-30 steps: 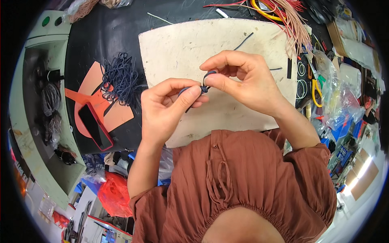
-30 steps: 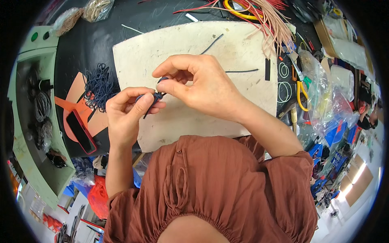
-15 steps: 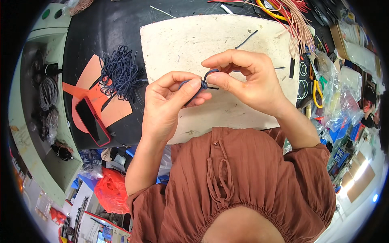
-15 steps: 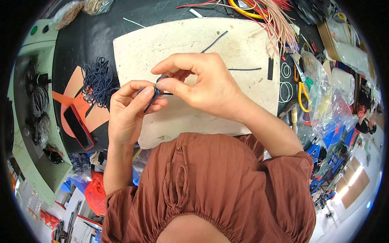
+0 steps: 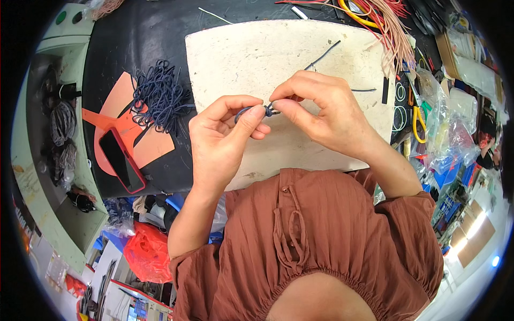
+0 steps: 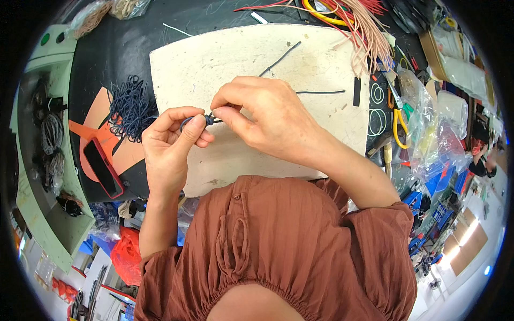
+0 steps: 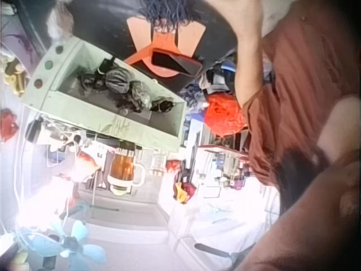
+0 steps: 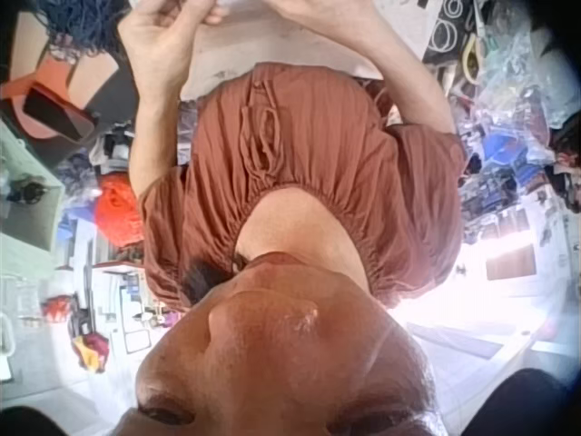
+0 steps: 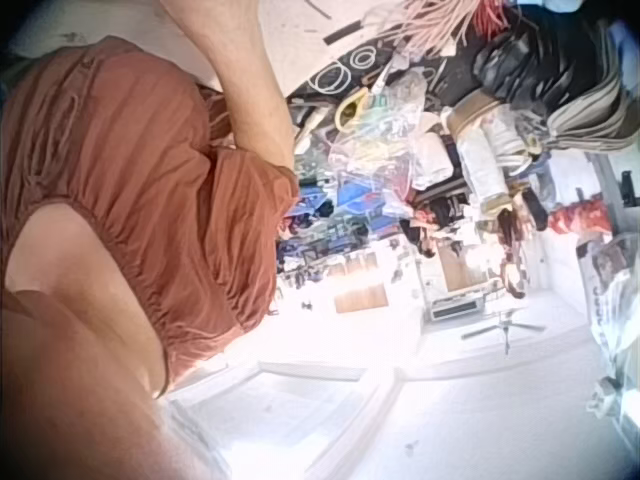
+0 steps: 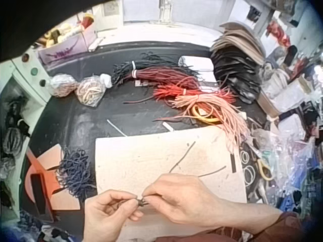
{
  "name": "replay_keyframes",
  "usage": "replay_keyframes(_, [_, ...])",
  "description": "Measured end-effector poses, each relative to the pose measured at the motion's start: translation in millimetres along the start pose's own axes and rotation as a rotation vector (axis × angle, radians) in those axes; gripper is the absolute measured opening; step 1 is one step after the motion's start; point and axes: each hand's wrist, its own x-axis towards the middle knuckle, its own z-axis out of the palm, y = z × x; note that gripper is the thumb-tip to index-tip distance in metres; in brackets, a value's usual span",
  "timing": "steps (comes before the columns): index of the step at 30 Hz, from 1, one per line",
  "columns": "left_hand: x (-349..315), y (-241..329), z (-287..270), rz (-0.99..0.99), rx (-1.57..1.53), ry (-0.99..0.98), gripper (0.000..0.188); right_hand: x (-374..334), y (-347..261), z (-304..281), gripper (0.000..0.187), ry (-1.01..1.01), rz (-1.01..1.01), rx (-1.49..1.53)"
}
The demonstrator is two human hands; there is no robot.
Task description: Tying decorative knots in thin blue and pink cords for shoe manufacturing.
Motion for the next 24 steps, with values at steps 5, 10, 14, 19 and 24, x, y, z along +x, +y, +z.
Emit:
replay_keyframes(5, [1,-2,-3,-0.047,-0.067,0.008,0.016,-1,-2,2,0.008,0.052,0.13,0.168])
replay_keyframes(10, [2,-2,0,-0.001,-0.123,0.041,0.016,-6,3,14,0.013,0.074,0.284,0.505])
replay_keyframes(14, [3,-1,0,-0.096,-0.245,0.009,0.016,-8,6,16,0.014,0.051,0.201,0.415])
replay_keyframes(19, [3,-3,-4,-0.188,-0.358,-0.029,0.016,-4,2,12,0.011,0.061,0.124,0.31])
replay_keyframes(24, [4,-4,-7,-0.105,-0.36,-0.019,0.017,-5,1,10,0.01,0.041,0.196,0.328])
